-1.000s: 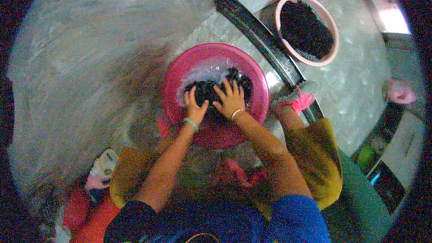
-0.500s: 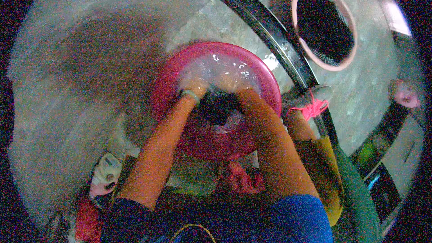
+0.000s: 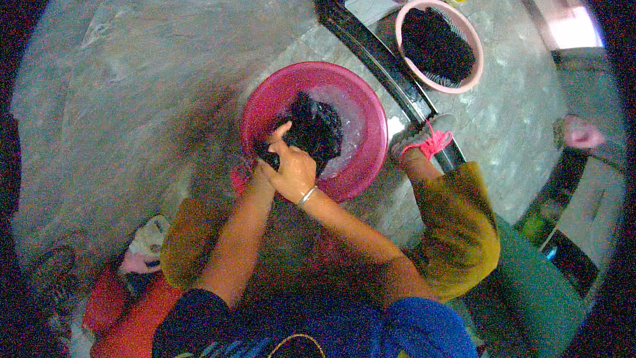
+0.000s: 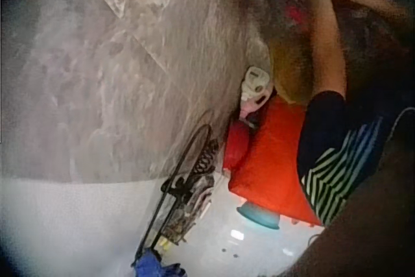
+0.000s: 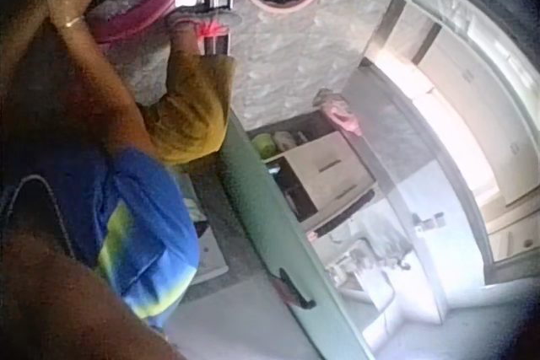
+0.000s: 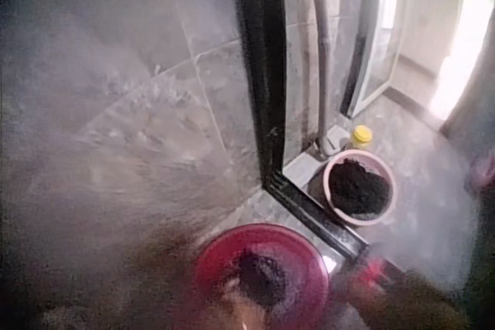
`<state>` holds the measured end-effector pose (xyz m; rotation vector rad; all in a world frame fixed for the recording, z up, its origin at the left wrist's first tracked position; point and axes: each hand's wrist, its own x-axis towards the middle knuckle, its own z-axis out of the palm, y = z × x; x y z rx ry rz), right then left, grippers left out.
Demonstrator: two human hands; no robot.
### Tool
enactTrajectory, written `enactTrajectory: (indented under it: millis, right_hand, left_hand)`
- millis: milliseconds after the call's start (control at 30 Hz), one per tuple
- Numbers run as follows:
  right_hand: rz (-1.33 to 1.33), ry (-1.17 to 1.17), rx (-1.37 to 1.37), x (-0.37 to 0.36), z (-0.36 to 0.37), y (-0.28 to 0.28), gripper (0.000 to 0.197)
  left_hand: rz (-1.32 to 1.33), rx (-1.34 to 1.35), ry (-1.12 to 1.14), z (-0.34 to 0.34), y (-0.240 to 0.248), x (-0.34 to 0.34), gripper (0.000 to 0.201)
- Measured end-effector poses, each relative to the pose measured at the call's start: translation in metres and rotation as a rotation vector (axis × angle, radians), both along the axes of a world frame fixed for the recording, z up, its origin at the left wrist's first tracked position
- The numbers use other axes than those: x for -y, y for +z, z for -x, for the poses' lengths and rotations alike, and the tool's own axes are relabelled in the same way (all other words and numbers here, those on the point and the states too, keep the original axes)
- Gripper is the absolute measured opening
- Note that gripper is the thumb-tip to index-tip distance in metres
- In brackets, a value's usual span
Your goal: The person picks up a dark garment from a toilet lid and puts it into a pink basin on the floor. The person سپس washes the garment by hand in soapy water, rubs it together, wrings it out, and places it into a green laundry basket nearby.
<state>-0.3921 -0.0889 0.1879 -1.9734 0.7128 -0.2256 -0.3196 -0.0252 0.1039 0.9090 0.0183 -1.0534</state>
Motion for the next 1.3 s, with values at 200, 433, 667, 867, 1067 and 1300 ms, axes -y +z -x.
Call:
enactTrajectory:
  millis: [200,433,667,867,1067,1300]
  right_hand:
    - [0.013,-0.181,-0.293,0.057,-0.023,-0.079,0.043]
    - [0.227,0.281,-0.597,0.156,-0.004,-0.131,0.048]
    - [0.559,0.333,-0.310,0.052,0.030,-0.167,0.060]
    - [0.437,0.519,-0.389,0.095,-0.007,-0.216,0.044]
    - [0.155,0.649,-0.265,0.117,-0.037,-0.236,0.036]
    - [0.055,0.587,-0.511,0.148,-0.089,-0.222,0.041]
  left_hand:
    - [-0.295,-0.442,0.164,0.017,-0.006,0.005,0.031]
    - [-0.661,0.219,0.037,0.029,0.027,0.002,0.028]
    - [-1.150,1.408,-0.492,0.001,-0.075,-0.005,0.055]
    - [-1.281,1.553,-0.722,-0.010,-0.138,0.019,0.043]
    - [-1.199,1.147,-1.109,-0.074,-0.129,0.060,0.029]
    - [-1.201,1.212,-0.779,-0.082,-0.144,0.043,0.057]
